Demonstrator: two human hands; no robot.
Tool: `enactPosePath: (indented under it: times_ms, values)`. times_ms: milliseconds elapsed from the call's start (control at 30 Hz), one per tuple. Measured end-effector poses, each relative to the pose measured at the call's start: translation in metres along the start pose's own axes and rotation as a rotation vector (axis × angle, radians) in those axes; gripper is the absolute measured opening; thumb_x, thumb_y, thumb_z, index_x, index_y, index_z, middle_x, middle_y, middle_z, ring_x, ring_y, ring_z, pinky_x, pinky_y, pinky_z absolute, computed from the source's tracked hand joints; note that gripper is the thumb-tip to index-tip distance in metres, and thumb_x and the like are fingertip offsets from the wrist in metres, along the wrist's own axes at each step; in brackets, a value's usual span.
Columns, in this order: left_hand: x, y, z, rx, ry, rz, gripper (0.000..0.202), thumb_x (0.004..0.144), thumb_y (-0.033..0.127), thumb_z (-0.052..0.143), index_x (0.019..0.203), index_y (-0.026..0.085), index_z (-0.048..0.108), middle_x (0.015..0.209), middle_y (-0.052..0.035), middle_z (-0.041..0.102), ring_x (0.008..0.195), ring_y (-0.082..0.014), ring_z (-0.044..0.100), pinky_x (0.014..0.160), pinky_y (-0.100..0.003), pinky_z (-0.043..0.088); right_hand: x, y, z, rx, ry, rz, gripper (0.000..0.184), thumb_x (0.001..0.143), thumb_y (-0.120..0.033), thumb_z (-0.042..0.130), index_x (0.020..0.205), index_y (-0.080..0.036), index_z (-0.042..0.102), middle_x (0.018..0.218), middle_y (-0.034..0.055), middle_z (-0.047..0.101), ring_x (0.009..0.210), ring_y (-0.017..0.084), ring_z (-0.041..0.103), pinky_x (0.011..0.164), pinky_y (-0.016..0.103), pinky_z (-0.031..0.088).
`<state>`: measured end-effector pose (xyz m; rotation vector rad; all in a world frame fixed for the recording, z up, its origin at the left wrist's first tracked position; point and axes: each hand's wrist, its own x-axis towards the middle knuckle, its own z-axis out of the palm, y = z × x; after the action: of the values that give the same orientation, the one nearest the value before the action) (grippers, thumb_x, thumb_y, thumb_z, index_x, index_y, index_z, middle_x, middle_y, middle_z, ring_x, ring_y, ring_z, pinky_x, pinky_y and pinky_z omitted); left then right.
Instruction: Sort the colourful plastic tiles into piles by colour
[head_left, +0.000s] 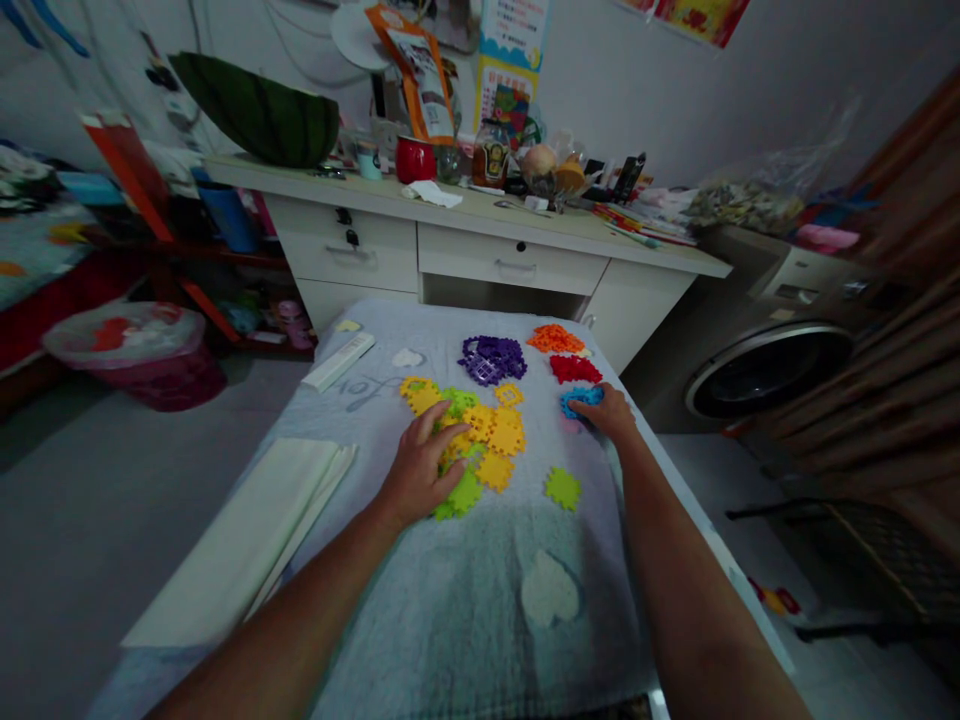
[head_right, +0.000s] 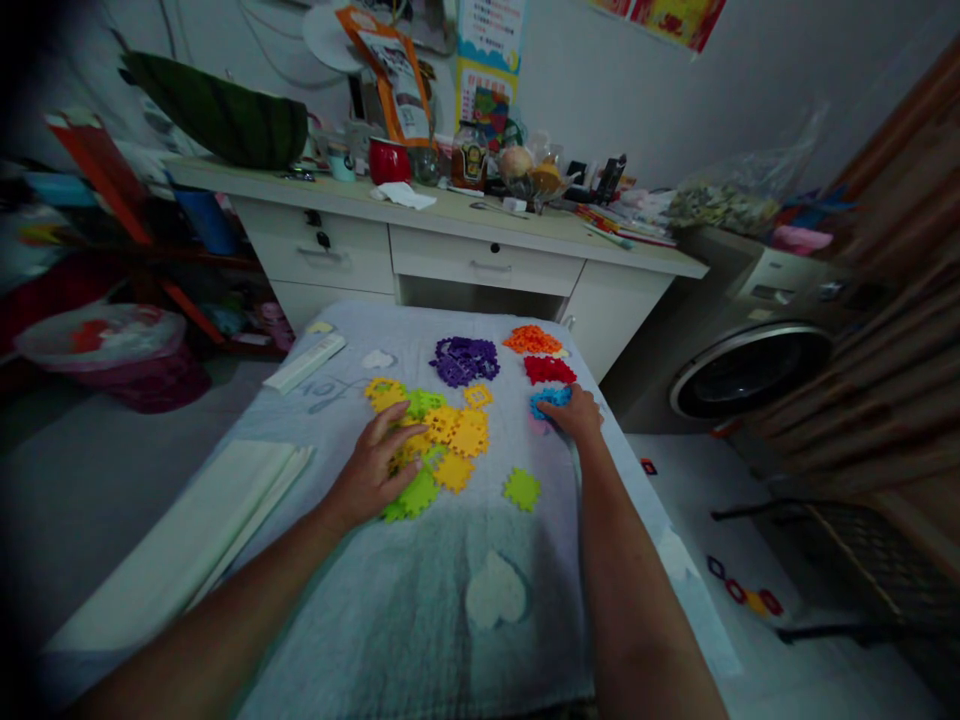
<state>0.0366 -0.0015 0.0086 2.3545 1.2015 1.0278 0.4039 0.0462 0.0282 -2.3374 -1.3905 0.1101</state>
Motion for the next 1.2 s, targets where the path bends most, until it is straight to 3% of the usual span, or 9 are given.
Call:
enactPosePath:
  times_ms: [133, 300, 500, 700, 767, 867, 1000, 1100, 1200]
  values:
    - [0.0, -0.004, 0.004, 0.142, 0.084, -0.118, 0.043, 0.079, 0.037, 0.061, 0.12, 0.023, 0.064, 0.147, -0.0127, 0.038, 0.135, -0.0352, 0.038, 0.111, -0.055, 0.032, -0.017, -0.015, 0.001, 0.099, 0.035, -0.155, 0.056, 0.064, -0.04, 0.072, 0.113, -0.018, 0.059, 0.104, 0.0102, 0.061, 0.091, 0.023, 0.059, 0.081, 0.036, 0.047]
    - [0.0, -0.01, 0.009, 0.166, 0.087, -0.167, 0.046, 0.078, 0.041, 0.062, 0.121, 0.024, 0.062, 0.144, -0.0118, 0.04, 0.134, -0.0357, 0.038, 0.112, -0.055, 0.03, -0.034, -0.038, 0.003, 0.255, 0.054, -0.349, 0.045, 0.062, -0.025, 0.067, 0.106, -0.019, 0.058, 0.103, 0.008, 0.058, 0.094, 0.023, 0.055, 0.086, 0.039, 0.046]
    - [0.0, -0.013, 0.01, 0.138, 0.054, -0.154, 0.056, 0.078, 0.048, 0.065, 0.127, 0.023, 0.056, 0.144, -0.014, 0.039, 0.135, -0.0358, 0.037, 0.111, -0.056, 0.03, -0.068, -0.091, -0.004, 0.49, -0.083, -0.513, 0.043, 0.068, -0.025, 0.066, 0.109, -0.021, 0.055, 0.104, 0.0043, 0.058, 0.094, 0.021, 0.056, 0.088, 0.038, 0.047]
    - [0.001, -0.014, 0.009, 0.054, 0.077, -0.132, 0.079, 0.071, 0.057, 0.071, 0.137, 0.023, 0.044, 0.142, -0.0149, 0.042, 0.135, -0.0347, 0.038, 0.112, -0.053, 0.031, -0.105, -0.137, -0.001, 0.693, -0.276, -0.741, 0.059, 0.074, -0.043, 0.073, 0.126, -0.024, 0.051, 0.131, 0.0093, 0.051, 0.12, 0.024, 0.051, 0.094, 0.039, 0.047]
    - [0.001, -0.015, 0.008, 0.021, 0.092, -0.122, 0.084, 0.071, 0.057, 0.071, 0.14, 0.022, 0.039, 0.142, -0.0148, 0.044, 0.134, -0.0337, 0.039, 0.111, -0.052, 0.032, -0.103, -0.137, 0.001, 0.731, -0.264, -0.726, 0.049, 0.081, -0.046, 0.066, 0.124, -0.026, 0.054, 0.136, 0.0094, 0.048, 0.122, 0.024, 0.05, 0.09, 0.038, 0.049]
    - [0.001, -0.015, 0.007, -0.007, 0.104, -0.125, 0.079, 0.074, 0.051, 0.07, 0.14, 0.02, 0.038, 0.14, -0.0148, 0.048, 0.132, -0.0324, 0.043, 0.11, -0.05, 0.033, -0.086, -0.119, 0.004, 0.628, -0.061, -0.627, 0.031, 0.087, -0.042, 0.059, 0.11, -0.022, 0.061, 0.125, 0.0109, 0.056, 0.119, 0.024, 0.052, 0.096, 0.041, 0.046]
    - [0.004, -0.013, 0.003, -0.002, 0.086, -0.138, 0.053, 0.079, 0.04, 0.064, 0.127, 0.02, 0.052, 0.125, -0.0116, 0.061, 0.119, -0.0295, 0.053, 0.104, -0.048, 0.038, -0.06, -0.08, 0.011, 0.273, 0.171, -0.314, 0.028, 0.084, -0.03, 0.058, 0.108, -0.016, 0.065, 0.119, 0.0155, 0.06, 0.119, 0.029, 0.051, 0.105, 0.046, 0.037]
    - [0.006, -0.009, -0.001, 0.013, 0.082, -0.156, 0.031, 0.083, 0.039, 0.058, 0.107, 0.019, 0.063, 0.106, -0.0088, 0.068, 0.105, -0.0276, 0.06, 0.098, -0.046, 0.042, -0.053, -0.056, 0.019, 0.054, 0.149, -0.071, 0.043, 0.085, -0.033, 0.058, 0.126, -0.017, 0.059, 0.132, 0.0181, 0.053, 0.125, 0.033, 0.046, 0.104, 0.05, 0.034]
    - [0.007, -0.007, -0.005, -0.011, 0.102, -0.24, 0.028, 0.085, 0.042, 0.054, 0.096, 0.018, 0.064, 0.092, -0.0074, 0.068, 0.091, -0.0247, 0.062, 0.086, -0.04, 0.048, -0.052, -0.047, 0.027, -0.053, 0.063, -0.008, 0.05, 0.087, -0.037, 0.057, 0.134, -0.022, 0.053, 0.137, 0.0173, 0.049, 0.127, 0.035, 0.044, 0.103, 0.051, 0.033]
